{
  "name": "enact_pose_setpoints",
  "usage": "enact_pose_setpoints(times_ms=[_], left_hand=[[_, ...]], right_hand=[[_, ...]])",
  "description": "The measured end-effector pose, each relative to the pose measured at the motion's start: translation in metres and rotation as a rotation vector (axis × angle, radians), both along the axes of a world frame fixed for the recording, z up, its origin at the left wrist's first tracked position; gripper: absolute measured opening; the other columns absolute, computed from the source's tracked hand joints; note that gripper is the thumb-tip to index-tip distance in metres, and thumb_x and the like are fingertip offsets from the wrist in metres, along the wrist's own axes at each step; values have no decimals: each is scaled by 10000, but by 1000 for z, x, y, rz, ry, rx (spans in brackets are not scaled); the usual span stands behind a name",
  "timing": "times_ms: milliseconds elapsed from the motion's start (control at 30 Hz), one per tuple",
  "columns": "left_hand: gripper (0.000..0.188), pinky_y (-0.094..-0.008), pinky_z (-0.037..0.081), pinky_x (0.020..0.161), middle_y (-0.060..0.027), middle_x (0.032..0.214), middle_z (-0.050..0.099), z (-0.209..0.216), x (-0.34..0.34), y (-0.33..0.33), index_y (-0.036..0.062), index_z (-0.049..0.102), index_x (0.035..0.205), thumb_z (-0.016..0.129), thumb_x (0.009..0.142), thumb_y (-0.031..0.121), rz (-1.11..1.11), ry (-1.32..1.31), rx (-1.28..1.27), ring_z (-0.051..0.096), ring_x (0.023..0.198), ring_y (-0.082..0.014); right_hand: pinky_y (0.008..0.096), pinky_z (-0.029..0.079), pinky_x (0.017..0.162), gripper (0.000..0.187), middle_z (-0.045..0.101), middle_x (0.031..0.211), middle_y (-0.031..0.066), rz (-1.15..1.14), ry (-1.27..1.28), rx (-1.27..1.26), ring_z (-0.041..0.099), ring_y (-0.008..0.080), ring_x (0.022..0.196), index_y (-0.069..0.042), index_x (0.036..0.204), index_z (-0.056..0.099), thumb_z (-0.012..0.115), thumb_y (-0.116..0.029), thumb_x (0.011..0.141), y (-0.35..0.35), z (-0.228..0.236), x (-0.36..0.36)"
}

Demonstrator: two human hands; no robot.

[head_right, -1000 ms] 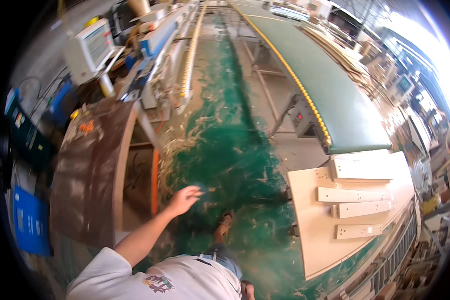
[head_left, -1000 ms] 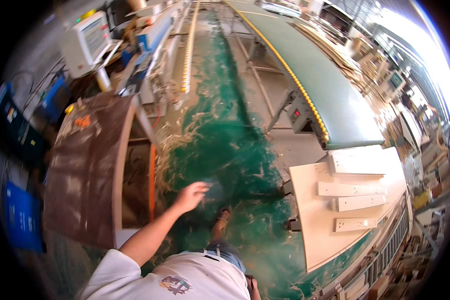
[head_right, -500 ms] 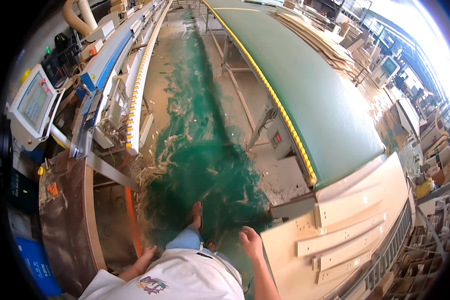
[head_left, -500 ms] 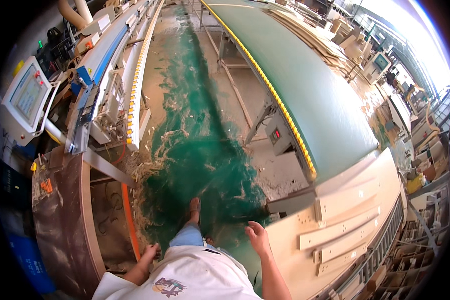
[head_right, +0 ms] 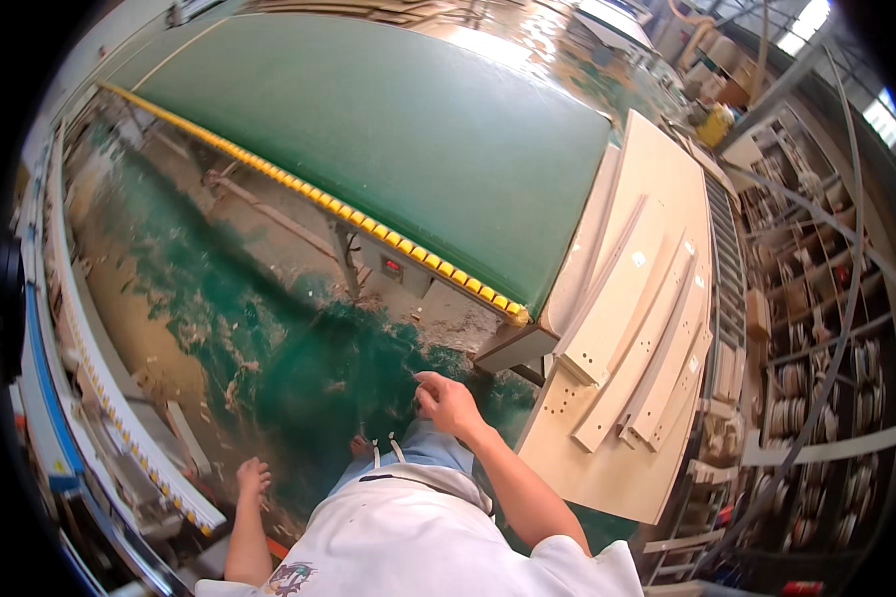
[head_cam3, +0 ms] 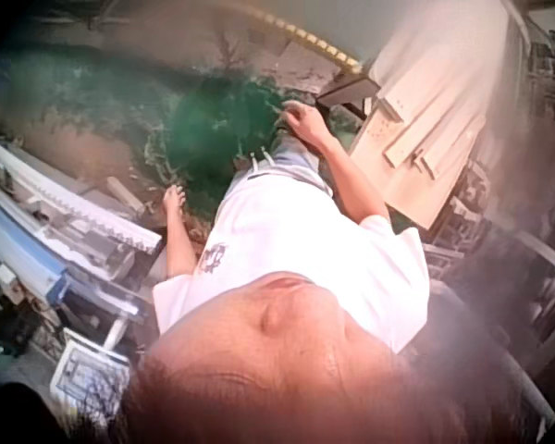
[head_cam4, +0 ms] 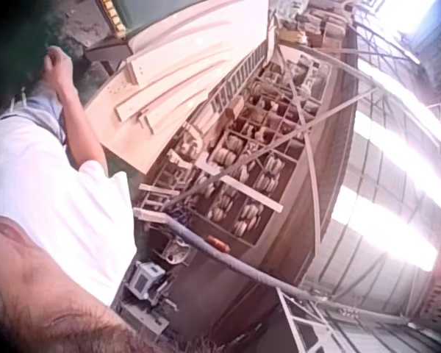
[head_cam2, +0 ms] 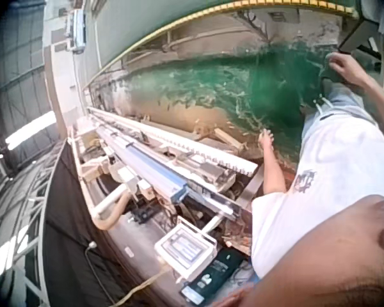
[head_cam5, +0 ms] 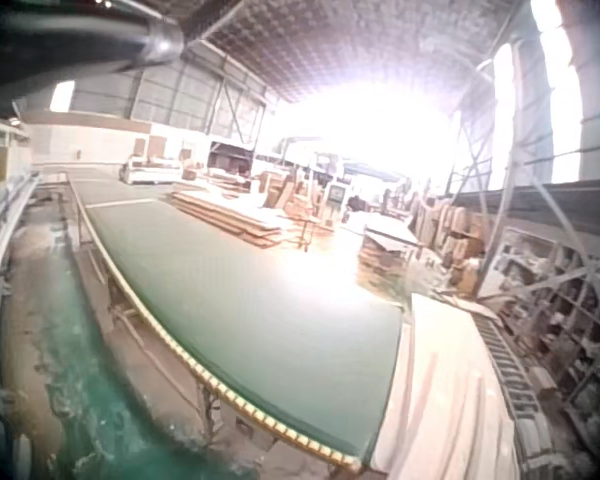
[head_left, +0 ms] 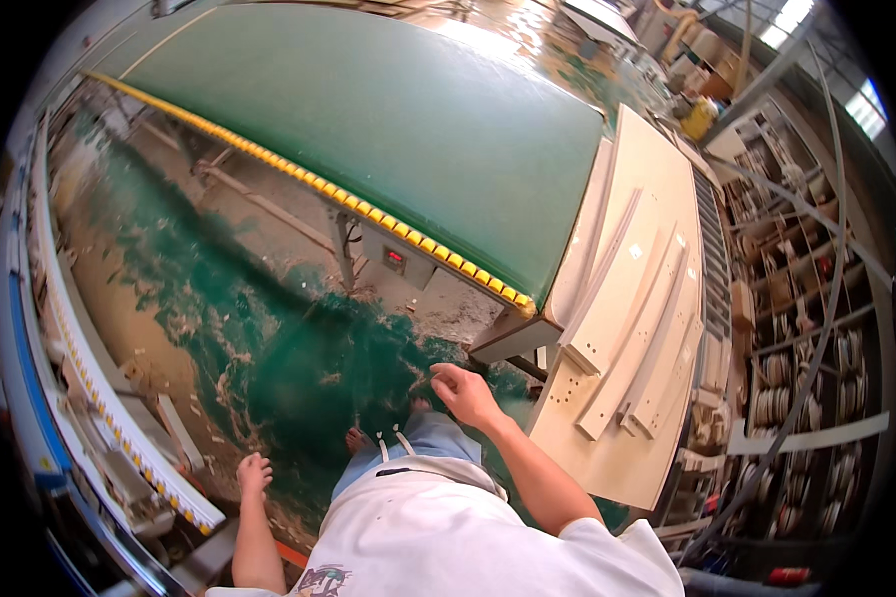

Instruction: The person picks up several wooden furniture panels from a work table near a conveyor belt and stacks them on top of a larger pile of panels resting on the floor.

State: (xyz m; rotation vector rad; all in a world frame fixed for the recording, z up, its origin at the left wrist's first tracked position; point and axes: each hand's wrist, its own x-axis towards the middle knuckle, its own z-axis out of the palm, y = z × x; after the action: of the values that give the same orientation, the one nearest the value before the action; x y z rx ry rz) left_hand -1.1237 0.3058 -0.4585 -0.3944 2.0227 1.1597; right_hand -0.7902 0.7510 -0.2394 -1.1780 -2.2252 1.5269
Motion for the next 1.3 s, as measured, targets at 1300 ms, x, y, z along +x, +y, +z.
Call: enact_pose_setpoints(times_ms=[1300], left_hand=[[483,-421,551,983,-154,1195,746,-26,-200,427,117,776,1147,755,873,515,-493,273,-373,704,1139,-323]], right_hand=[[554,406,1070,187,698,1032,133,-17,-106,956,604,393,1166,-31,1011,700,642,-198,952,276,-85,-237]])
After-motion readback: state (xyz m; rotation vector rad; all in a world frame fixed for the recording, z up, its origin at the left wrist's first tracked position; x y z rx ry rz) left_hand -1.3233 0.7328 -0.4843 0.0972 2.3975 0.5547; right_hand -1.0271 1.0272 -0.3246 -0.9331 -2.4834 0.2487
